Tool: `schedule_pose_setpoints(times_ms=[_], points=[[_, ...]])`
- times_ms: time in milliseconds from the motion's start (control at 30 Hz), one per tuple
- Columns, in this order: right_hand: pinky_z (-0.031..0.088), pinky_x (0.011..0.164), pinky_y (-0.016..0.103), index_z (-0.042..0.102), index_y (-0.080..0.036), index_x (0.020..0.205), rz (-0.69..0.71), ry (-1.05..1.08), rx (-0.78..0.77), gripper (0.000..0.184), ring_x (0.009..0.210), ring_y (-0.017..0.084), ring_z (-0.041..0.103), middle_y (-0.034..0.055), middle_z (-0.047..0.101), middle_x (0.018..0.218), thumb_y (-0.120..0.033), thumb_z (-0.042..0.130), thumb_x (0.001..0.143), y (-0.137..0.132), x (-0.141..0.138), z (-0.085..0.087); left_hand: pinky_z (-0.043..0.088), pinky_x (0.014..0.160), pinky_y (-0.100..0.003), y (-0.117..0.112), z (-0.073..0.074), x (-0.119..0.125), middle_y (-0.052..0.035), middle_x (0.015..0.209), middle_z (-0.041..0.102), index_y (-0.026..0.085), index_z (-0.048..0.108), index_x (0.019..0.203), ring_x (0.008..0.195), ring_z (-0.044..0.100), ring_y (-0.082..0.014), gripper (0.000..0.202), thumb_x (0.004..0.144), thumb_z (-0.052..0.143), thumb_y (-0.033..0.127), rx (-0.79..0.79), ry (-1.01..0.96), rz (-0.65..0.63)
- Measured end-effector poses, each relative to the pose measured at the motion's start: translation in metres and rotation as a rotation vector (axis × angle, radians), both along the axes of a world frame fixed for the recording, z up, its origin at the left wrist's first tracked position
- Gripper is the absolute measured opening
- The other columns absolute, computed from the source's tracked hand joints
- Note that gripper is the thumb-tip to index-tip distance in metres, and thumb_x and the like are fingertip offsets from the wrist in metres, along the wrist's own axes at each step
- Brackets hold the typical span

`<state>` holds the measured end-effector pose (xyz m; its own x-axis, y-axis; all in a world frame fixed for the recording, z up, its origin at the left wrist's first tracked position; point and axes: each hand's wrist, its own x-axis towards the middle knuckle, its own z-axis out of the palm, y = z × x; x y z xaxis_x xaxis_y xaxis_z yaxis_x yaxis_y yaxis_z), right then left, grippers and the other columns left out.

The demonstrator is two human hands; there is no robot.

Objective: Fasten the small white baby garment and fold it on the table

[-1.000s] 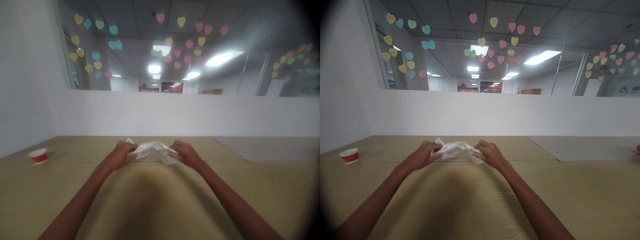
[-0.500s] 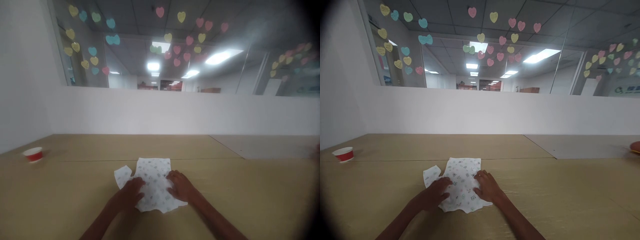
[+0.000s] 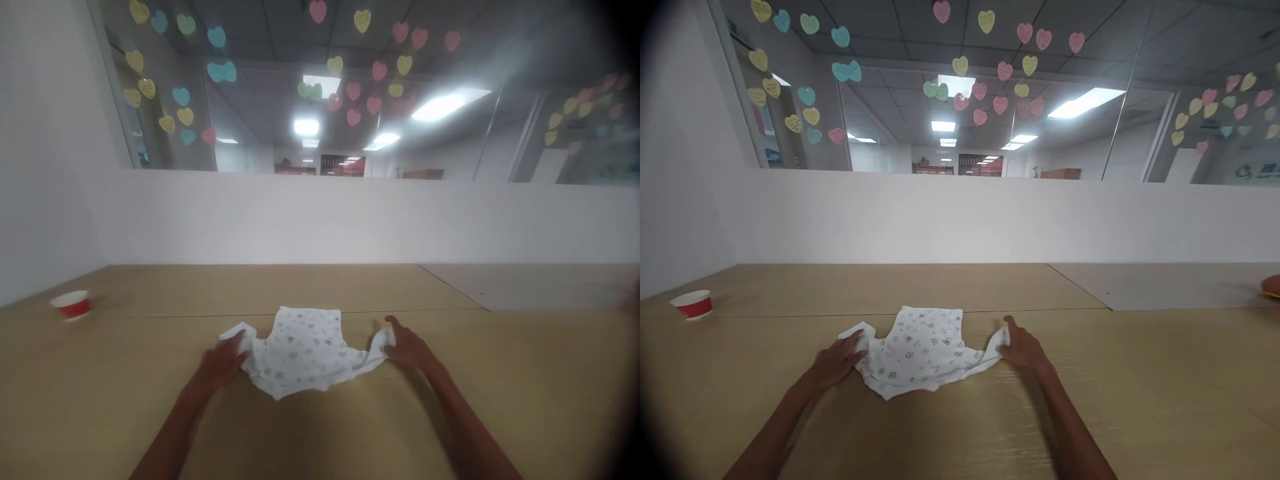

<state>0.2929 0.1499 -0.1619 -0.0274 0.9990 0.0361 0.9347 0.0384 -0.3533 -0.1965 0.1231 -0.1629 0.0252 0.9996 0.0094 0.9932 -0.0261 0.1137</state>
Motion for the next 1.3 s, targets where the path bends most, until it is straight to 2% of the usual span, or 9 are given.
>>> schedule_pose_setpoints(times_ms=[167,300,400,500,600,767,1000,1133,1300], points=[[0.04,0.082,0.039,0.046,-0.012,0.125,-0.132,-0.078,-0.226,0.049,0.097,0.028,0.055,0.0131,0.056,0.11,-0.026,0.062,0.081,0.003,0.038,0.0,0.031,0.092,-0.059,-0.012,0.003,0.006,-0.0188,0.121,0.053,0.007,0.036,0.139,0.112,0.048,-0.0353,0.051,0.097,0.033,0.035,0.103,0.182,0.208],[0.034,0.089,0.054,0.051,-0.015,0.115,-0.272,-0.206,-0.013,0.032,0.106,0.032,0.05,0.0132,0.054,0.112,-0.021,0.056,0.084,-0.005,0.013,0.009,0.033,0.093,-0.054,-0.016,0.001,0.032,-0.0187,0.116,0.054,0.01,0.048,0.132,0.112,0.047,-0.0343,0.044,0.097,0.039,0.036,0.224,0.233,0.158],[0.035,0.095,0.047,0.049,-0.013,0.126,-0.152,-0.252,0.266,0.041,0.114,0.029,0.045,0.0147,0.05,0.122,-0.029,0.055,0.089,-0.011,-0.031,0.003,0.028,0.103,-0.052,-0.014,-0.011,0.053,-0.0162,0.142,0.035,0.021,0.034,0.146,0.13,0.031,-0.0325,0.051,0.099,0.037,0.042,0.223,0.151,-0.06],[0.029,0.105,0.047,0.026,-0.016,0.149,0.06,-0.156,0.187,0.068,0.134,0.029,0.023,0.0124,0.02,0.149,-0.053,0.045,0.096,-0.014,-0.073,-0.019,0.013,0.109,-0.059,-0.015,-0.024,0.066,-0.0059,0.154,0.008,0.033,0.015,0.151,0.14,0.009,-0.032,0.059,0.098,0.035,0.052,0.145,0.042,-0.205],[0.013,0.107,0.061,0.015,-0.023,0.153,0.171,-0.142,0.098,0.072,0.139,0.031,0.007,0.0057,0.003,0.153,-0.067,0.028,0.097,-0.011,-0.093,-0.042,0.005,0.105,-0.068,-0.02,-0.029,0.07,-0.0041,0.155,-0.002,0.035,0.007,0.151,0.141,-0.003,-0.0334,0.07,0.094,0.031,0.067,0.034,0.007,-0.12],[0.007,0.101,0.069,0.024,-0.024,0.151,0.092,-0.186,0.055,0.072,0.138,0.034,0.007,0.0073,0.01,0.152,-0.07,0.025,0.096,0.007,-0.075,-0.055,0.005,0.092,-0.079,-0.03,-0.016,0.066,-0.0108,0.153,-0.012,0.029,-0.001,0.151,0.138,-0.01,-0.0415,0.109,0.07,0.038,0.091,-0.123,0.023,0.061],[0.015,0.107,0.059,0.033,-0.024,0.147,0.157,-0.131,-0.003,0.07,0.137,0.03,0.017,0.0067,0.021,0.15,-0.067,0.043,0.092,0.013,-0.026,-0.039,0.017,0.091,-0.077,-0.037,0.0,0.071,-0.0093,0.153,-0.013,0.029,0.002,0.152,0.138,-0.011,-0.0418,0.117,0.063,0.053,0.087,-0.142,0.012,0.122],[0.039,0.086,0.033,0.062,-0.017,0.091,0.29,0.032,0.091,0.036,0.1,0.025,0.051,0.0058,0.06,0.101,-0.049,0.068,0.076,0.005,0.0,-0.02,0.021,0.096,-0.071,-0.032,-0.004,0.07,-0.0149,0.152,0.011,0.027,0.023,0.149,0.138,0.008,-0.0391,0.088,0.079,0.052,0.072,0.067,0.066,0.121],[0.029,0.057,0.023,0.047,-0.013,0.065,0.345,0.256,-0.074,0.028,0.064,0.013,0.044,0.0007,0.052,0.07,-0.034,0.064,0.069,0.005,0.011,-0.016,0.025,0.111,-0.047,-0.028,-0.009,0.073,-0.0143,0.149,0.018,0.015,0.032,0.144,0.138,0.016,-0.0288,0.068,0.088,0.049,0.049,0.167,-0.19,-0.211]])
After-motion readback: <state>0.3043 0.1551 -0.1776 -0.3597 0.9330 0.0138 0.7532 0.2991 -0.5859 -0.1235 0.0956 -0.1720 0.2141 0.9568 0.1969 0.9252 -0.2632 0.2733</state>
